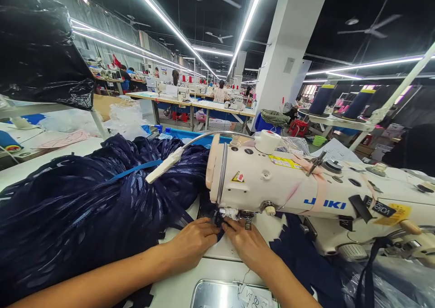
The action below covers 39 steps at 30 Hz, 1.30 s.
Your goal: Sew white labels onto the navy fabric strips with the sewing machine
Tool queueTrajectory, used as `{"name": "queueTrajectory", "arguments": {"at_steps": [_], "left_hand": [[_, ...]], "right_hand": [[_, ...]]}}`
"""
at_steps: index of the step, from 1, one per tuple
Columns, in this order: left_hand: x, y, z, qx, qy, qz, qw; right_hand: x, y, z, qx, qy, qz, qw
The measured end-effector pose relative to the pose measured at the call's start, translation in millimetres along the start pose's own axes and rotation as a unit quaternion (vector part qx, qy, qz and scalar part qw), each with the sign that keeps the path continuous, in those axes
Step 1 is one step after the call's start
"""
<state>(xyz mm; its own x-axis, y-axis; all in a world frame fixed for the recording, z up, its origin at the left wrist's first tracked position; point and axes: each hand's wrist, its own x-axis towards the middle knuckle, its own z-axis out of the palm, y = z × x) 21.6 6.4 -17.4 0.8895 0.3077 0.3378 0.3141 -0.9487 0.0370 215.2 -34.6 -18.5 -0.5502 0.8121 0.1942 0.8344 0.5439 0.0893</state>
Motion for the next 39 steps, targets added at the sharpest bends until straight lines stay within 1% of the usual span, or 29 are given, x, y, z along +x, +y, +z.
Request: {"name": "queueTrajectory", "arguments": {"at_steps": [4,9,17,20,24,29,35,39], "left_hand": [[3,3,3.7,-0.005,-0.005,-0.008,1.000],[5,5,4.3,0.005,-0.016,-0.024,1.000],[7,7,6.4,0.028,-0.038,-0.035,0.998],[7,7,8.1,0.032,-0.032,-0.037,0.998],[9,7,10.2,0.040,-0.026,-0.039,0.998],[12,8,11.5,0.041,-0.025,-0.050,0.998],[16,8,11.9,0.041,-0.017,-0.057,0.997],[18,7,12.6,0.039,-0.011,-0.062,0.997]], "right_hand": [[0,2,-1,0.016,0.016,0.011,1.000],[1,2,-1,0.006,0.004,-0.008,1.000],[1,4,4,0.021,0.039,0.002,0.999],[0,5,6,0.031,0.037,-0.001,0.999],[-1,7,9,0.024,0.026,0.017,0.999],[1,8,12,0.014,0.033,0.026,0.999],[5,7,7,-0.044,0.020,0.043,0.998],[6,7,5,-0.054,0.018,0.055,0.997]]}}
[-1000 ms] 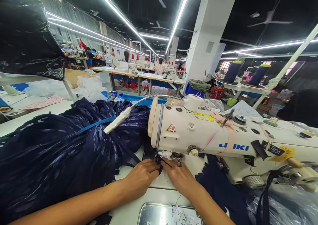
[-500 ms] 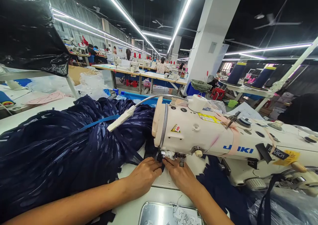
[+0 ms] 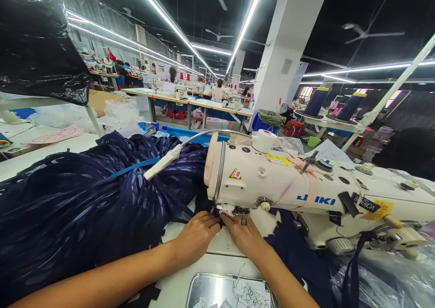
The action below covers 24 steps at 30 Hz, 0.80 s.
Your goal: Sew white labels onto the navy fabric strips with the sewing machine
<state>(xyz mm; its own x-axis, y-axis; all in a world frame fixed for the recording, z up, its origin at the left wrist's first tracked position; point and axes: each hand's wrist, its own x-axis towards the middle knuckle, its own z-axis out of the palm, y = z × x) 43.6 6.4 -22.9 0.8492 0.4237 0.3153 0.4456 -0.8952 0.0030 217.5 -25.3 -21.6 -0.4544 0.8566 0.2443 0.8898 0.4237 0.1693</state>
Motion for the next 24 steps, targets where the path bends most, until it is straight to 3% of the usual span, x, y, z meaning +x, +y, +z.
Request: {"name": "queueTrajectory", "arguments": {"at_steps": [9,15,20,24], "left_hand": [[1,-1,-0.6,0.032,0.027,-0.021,0.999],[-6,-11,-8.5,0.081,0.022,-0.032,0.996],[-6,-38,-22.0,0.018,-0.004,-0.090,0.996],[-3,-45,-26.6,-0.044,0.029,-0.135,0.989]], "right_hand": [[-1,2,17,0.021,0.036,0.023,0.999],[-1,2,5,0.043,0.063,0.005,0.997],[-7,-14,-8,0.080,0.048,0.025,0.995],[-7,-26,-7,0.108,0.057,0.025,0.992]]}}
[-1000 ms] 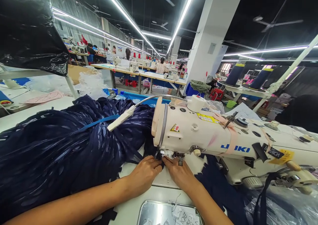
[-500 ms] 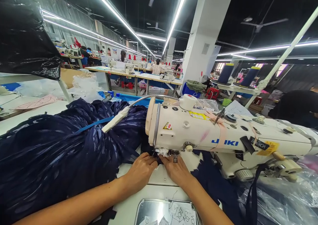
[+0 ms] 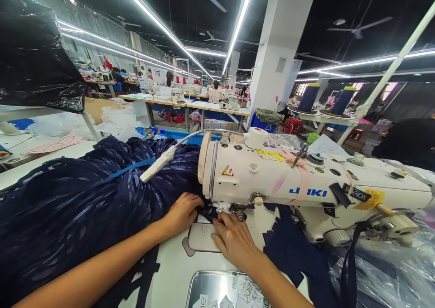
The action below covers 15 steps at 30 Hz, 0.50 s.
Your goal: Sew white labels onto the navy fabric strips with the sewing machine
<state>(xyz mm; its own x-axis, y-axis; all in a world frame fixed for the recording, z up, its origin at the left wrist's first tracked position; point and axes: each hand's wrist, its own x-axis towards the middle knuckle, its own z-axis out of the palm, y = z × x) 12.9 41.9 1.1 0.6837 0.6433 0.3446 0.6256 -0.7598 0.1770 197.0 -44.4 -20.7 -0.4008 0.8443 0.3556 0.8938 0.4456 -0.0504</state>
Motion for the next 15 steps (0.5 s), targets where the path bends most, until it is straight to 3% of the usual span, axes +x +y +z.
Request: {"name": "queueTrajectory", "arguments": {"at_steps": [7,15], "left_hand": [[-8,15,8.3,0.078,0.051,0.140,0.986],[-5,14,23.6,0.148,0.091,0.234,0.957]], "right_hand": [[4,6,6,0.068,0.005,0.015,0.998],[4,11,8,0.162,-0.011,0.052,0.985]]}}
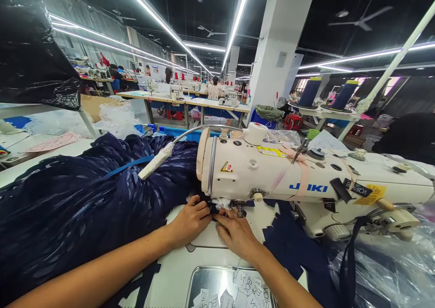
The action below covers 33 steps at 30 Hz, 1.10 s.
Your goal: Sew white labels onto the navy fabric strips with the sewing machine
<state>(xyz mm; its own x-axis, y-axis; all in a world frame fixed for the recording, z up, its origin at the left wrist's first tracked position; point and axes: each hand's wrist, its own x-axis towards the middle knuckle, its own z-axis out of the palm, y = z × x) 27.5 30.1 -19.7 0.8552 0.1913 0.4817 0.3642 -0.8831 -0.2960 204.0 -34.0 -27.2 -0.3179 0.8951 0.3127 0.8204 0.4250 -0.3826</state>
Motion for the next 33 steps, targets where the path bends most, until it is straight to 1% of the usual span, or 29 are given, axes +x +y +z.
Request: {"name": "queueTrajectory", "arguments": {"at_steps": [3,6,8,10,13,16,18,21,28,33], "left_hand": [[0,0,-1.7,-0.001,-0.010,0.017,1.000],[1,0,-4.1,-0.014,-0.036,0.016,0.999],[1,1,-5.6,-0.031,-0.056,0.002,0.998],[-3,2,-7.3,-0.051,-0.069,-0.017,0.996],[-11,4,-10.2,-0.078,-0.079,-0.039,0.993],[-19,2,-13.5,-0.104,-0.108,-0.042,0.988],[-21,0,-15.6,-0.117,-0.130,-0.042,0.984],[-21,-4,-17.7,-0.128,-0.146,-0.044,0.980],[-19,-5,-14.3,-0.135,-0.147,-0.061,0.978],[-19,-4,-12.6,-0.136,-0.166,-0.068,0.974]], "right_hand": [[1,5,-3,0.066,0.007,0.001,0.998],[3,9,-8,0.101,0.007,-0.033,0.994],[3,8,-10,0.077,0.002,-0.066,0.995],[1,4,-11,0.018,0.004,-0.087,0.996],[-4,-1,-9,-0.086,0.023,-0.095,0.991],[-8,-4,-5,-0.139,0.054,-0.097,0.984],[-8,-5,-4,-0.143,0.063,-0.096,0.983],[-8,-4,-4,-0.137,0.060,-0.090,0.985],[-8,1,-1,-0.131,0.053,-0.080,0.987],[-8,1,1,-0.148,0.041,-0.071,0.986]]}}
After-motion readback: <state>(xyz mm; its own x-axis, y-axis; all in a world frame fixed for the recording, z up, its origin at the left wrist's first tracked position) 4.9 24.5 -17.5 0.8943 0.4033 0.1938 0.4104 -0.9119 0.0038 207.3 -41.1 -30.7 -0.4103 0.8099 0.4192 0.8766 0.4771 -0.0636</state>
